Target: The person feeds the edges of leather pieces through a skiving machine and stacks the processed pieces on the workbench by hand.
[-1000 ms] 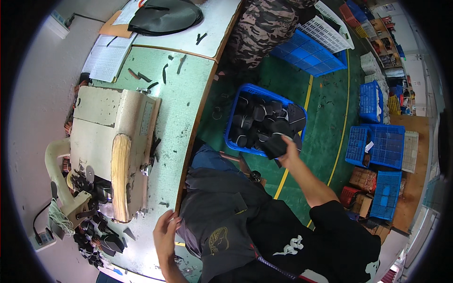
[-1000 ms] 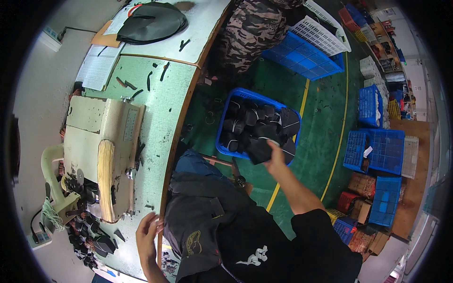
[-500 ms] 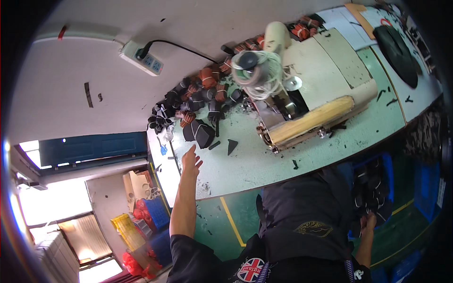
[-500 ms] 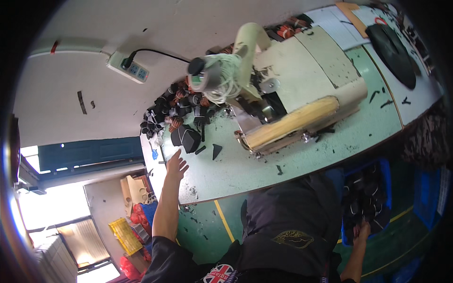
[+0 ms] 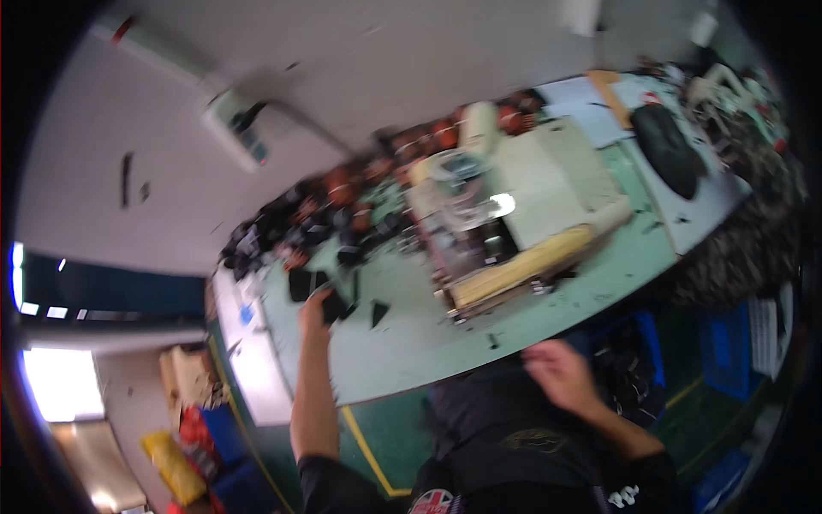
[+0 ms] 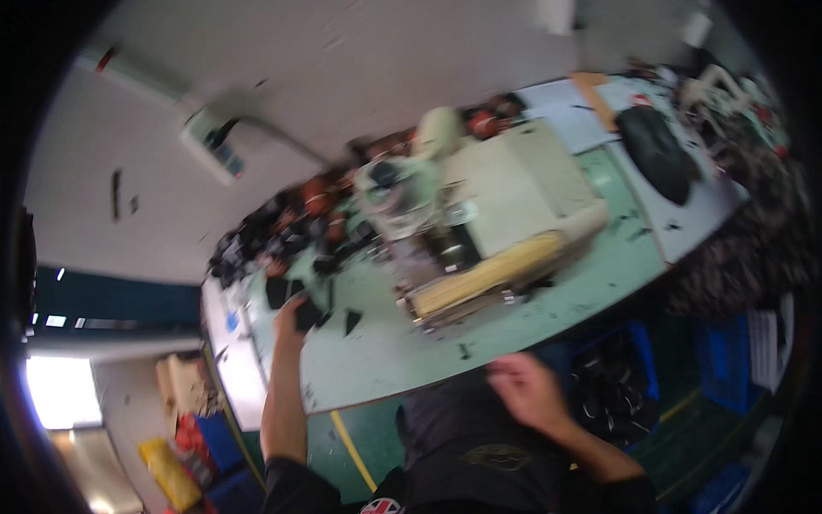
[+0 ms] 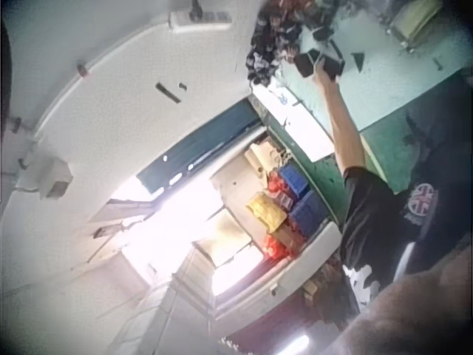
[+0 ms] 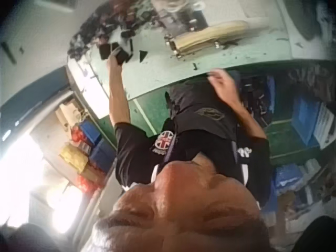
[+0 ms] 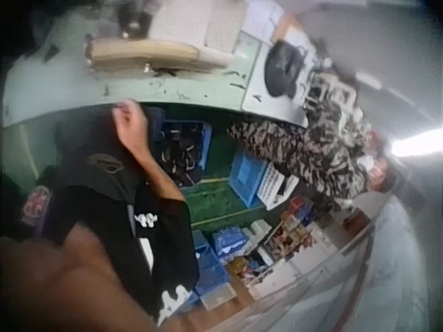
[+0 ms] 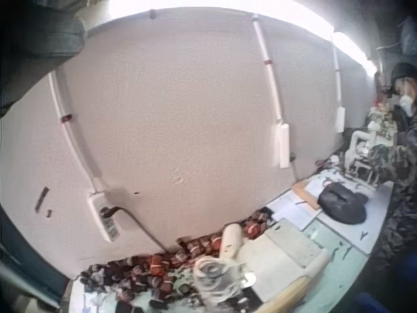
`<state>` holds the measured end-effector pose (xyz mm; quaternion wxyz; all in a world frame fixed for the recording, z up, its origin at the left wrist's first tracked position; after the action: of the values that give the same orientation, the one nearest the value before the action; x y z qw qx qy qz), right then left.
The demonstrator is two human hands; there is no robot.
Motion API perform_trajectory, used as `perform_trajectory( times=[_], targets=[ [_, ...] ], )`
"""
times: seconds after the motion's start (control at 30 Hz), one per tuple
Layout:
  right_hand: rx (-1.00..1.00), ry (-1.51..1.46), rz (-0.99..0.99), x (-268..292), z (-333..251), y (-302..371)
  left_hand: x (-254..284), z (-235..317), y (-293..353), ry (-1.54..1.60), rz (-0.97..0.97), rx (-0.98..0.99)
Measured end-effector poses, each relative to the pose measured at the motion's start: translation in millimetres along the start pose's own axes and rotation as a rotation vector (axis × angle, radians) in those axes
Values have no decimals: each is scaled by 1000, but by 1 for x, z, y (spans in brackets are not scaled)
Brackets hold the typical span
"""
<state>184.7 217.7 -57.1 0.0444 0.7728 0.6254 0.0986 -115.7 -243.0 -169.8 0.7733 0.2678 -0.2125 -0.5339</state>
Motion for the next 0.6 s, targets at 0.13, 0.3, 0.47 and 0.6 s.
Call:
perform_trajectory(
  times=[0.13,0.3,0.47,0.6],
  targets=[
    [650,432,-260,-90,-79,-35,-1,-3,103,-283,-378,-228],
    [1054,532,-447,-143,-102,-33,-20,-31,248,-145,-563,381],
    [653,288,-447,-107,-118,-36,-40,-12,299,143,-1105,165],
    [239,-232,-363,-96,-94,-36,-19,-62,263,-208,-876,71]
  ],
)
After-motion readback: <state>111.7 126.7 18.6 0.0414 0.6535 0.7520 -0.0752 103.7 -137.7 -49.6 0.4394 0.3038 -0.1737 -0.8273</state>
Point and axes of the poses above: each hand's wrist, its own y-axis away from the middle knuckle, its own x-axis out of the back of the hand, z = x × y, the point moved 7 cm from there along -y, towards the middle knuckle, and after that the axes turned 5 degrees about x, right-handed, at the moved point
